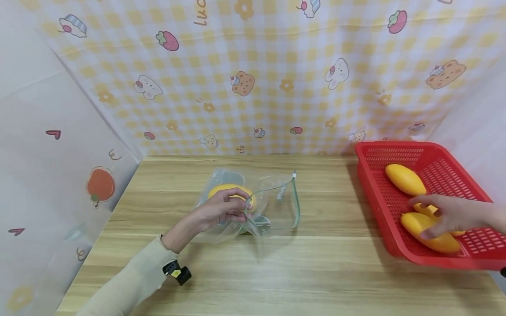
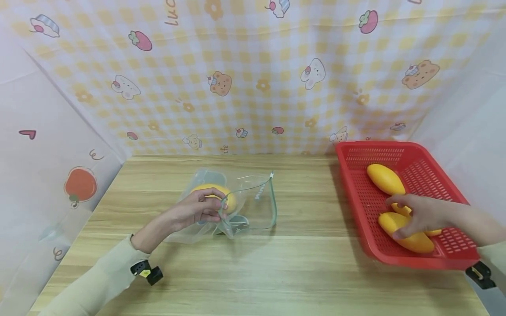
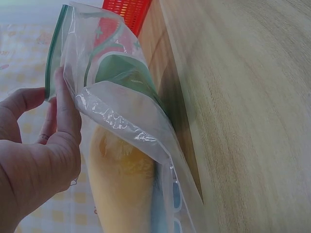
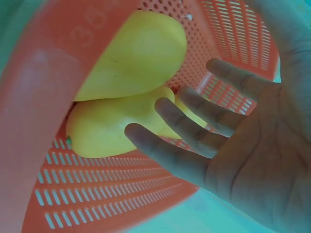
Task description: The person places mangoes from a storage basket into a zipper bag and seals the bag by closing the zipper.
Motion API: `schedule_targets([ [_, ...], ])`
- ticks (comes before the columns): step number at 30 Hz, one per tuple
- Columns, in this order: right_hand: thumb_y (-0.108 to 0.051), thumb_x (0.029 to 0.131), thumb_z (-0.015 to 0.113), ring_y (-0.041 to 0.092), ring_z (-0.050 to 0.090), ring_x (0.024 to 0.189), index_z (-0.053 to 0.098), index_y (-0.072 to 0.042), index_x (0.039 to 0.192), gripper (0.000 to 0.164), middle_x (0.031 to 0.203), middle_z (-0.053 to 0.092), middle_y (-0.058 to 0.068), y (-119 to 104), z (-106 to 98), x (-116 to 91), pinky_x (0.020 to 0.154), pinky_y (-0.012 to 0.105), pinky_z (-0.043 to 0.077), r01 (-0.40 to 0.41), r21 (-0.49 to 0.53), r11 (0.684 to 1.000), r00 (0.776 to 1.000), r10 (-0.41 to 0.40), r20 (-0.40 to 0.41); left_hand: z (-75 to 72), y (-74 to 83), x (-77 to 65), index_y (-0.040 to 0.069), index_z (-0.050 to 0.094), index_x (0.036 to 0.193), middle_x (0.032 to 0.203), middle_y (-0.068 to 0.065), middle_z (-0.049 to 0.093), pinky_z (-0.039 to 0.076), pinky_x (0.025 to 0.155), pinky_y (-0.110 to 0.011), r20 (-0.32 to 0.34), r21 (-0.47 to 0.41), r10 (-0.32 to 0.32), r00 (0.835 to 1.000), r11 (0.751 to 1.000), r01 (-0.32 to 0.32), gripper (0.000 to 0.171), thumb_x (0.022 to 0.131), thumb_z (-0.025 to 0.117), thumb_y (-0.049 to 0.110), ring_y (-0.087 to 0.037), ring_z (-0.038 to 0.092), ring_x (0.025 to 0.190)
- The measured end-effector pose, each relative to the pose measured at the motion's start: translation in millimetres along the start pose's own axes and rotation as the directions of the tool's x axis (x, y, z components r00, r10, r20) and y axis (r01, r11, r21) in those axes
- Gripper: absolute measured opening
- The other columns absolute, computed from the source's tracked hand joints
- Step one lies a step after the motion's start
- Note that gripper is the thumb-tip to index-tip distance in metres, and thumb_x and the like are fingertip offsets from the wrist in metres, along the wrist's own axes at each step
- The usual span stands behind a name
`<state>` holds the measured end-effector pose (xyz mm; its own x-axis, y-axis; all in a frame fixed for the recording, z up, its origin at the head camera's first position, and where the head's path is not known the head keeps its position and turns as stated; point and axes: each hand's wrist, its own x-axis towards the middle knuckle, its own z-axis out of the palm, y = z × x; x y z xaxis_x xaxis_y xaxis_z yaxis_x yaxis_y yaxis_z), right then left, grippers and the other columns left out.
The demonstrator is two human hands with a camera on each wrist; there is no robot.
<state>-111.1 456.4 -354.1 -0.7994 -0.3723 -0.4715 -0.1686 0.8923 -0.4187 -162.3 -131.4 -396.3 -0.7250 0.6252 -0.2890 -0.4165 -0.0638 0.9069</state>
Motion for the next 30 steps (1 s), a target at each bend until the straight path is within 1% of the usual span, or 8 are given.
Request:
schedule_targets([
  [2, -0.03, 0.084, 0.085, 0.052, 0.053, 0.107, 0.045, 0.011, 0.138, 0.079, 0.124, 0.051, 0.035, -0.3, 0.7, 0.5, 0.081, 0.064, 0.054, -0.01, -0.008, 1.0, 1.0, 0.01, 0.023, 0.1, -0.1, -0.4, -0.001, 0.053, 0.126, 0.099, -0.013, 0.071, 0.062, 0.079, -0.034, -0.001, 0.005, 0.0, 1.0, 1.0, 0.0, 0.03, 0.098, 0.063, 0.001, -0.02, 0.071, 0.077],
  [4, -0.029, 0.083, 0.086, 0.052, 0.052, 0.108, 0.044, 0.011, 0.138, 0.08, 0.126, 0.05, 0.036, -0.2, 2.0, 1.1, 0.082, 0.065, 0.053, -0.012, -0.007, 1.0, 0.999, 0.012, 0.043, 0.3, -0.2, -0.7, -0.001, 0.053, 0.126, 0.099, -0.013, 0.071, 0.062, 0.079, -0.034, 0.0, 0.008, -0.002, 1.0, 1.0, 0.002, 0.03, 0.098, 0.064, 0.001, -0.02, 0.071, 0.077],
  [10, -0.026, 0.079, 0.088, 0.045, 0.053, 0.107, 0.049, 0.007, 0.135, 0.076, 0.125, 0.055, 0.028, 4.3, 6.9, 5.7, 0.083, 0.063, 0.052, 0.029, -0.04, 0.999, 0.999, -0.027, 0.047, 0.1, -0.8, -1.0, 0.001, 0.055, 0.124, 0.1, -0.013, 0.071, 0.062, 0.078, -0.033, 0.003, 0.008, 0.003, 1.0, 1.0, -0.003, 0.026, 0.099, 0.062, 0.0, -0.02, 0.071, 0.078],
  [13, -0.023, 0.075, 0.09, 0.04, 0.053, 0.106, 0.053, 0.003, 0.132, 0.073, 0.123, 0.056, 0.02, 7.3, 8.9, 8.4, 0.084, 0.058, 0.053, 0.061, -0.079, 0.995, 0.998, -0.059, 0.024, -0.1, -1.0, -1.7, 0.001, 0.055, 0.123, 0.101, -0.014, 0.071, 0.062, 0.077, -0.032, 0.005, 0.004, 0.007, 1.0, 1.0, -0.008, 0.025, 0.099, 0.061, -0.001, -0.021, 0.071, 0.079],
  [17, -0.017, 0.069, 0.092, 0.038, 0.052, 0.103, 0.055, 0.005, 0.131, 0.076, 0.12, 0.055, 0.015, 10.9, 12.9, 8.7, 0.079, 0.049, 0.058, 0.098, -0.12, 0.988, 0.995, -0.098, 0.002, 0.3, -0.8, -2.7, 0.001, 0.055, 0.123, 0.101, -0.014, 0.071, 0.062, 0.077, -0.032, 0.008, 0.001, 0.004, 1.0, 1.0, -0.004, 0.025, 0.099, 0.062, -0.001, -0.02, 0.071, 0.078],
  [19, -0.015, 0.067, 0.093, 0.038, 0.052, 0.101, 0.055, 0.007, 0.131, 0.078, 0.119, 0.055, 0.015, 12.3, 14.9, 8.2, 0.078, 0.05, 0.059, 0.1, -0.142, 0.985, 0.995, -0.103, -0.008, 0.5, -0.5, -2.6, 0.001, 0.055, 0.123, 0.101, -0.014, 0.071, 0.062, 0.077, -0.032, 0.011, -0.002, 0.003, 1.0, 1.0, -0.003, 0.025, 0.099, 0.061, -0.001, -0.02, 0.071, 0.078],
  [24, -0.015, 0.066, 0.094, 0.038, 0.052, 0.1, 0.055, 0.009, 0.13, 0.078, 0.114, 0.055, 0.013, 13.3, 18.9, 10.6, 0.081, 0.058, 0.057, 0.075, -0.164, 0.984, 0.997, -0.078, -0.016, 1.2, 0.4, -1.4, 0.001, 0.055, 0.123, 0.099, -0.013, 0.071, 0.062, 0.078, -0.033, 0.01, -0.005, 0.001, 1.0, 1.0, -0.001, 0.025, 0.099, 0.06, -0.001, -0.02, 0.07, 0.078],
  [30, -0.008, 0.068, 0.091, 0.038, 0.052, 0.1, 0.054, 0.01, 0.129, 0.074, 0.113, 0.055, 0.015, 11.1, 22.4, 15.2, 0.084, 0.061, 0.053, 0.075, -0.158, 0.985, 0.997, -0.07, 0.038, 2.6, 0.3, -0.4, 0.001, 0.055, 0.123, 0.097, -0.012, 0.07, 0.062, 0.077, -0.033, 0.008, 0.0, -0.007, 1.0, 1.0, 0.007, 0.025, 0.099, 0.06, -0.002, -0.02, 0.07, 0.078],
])
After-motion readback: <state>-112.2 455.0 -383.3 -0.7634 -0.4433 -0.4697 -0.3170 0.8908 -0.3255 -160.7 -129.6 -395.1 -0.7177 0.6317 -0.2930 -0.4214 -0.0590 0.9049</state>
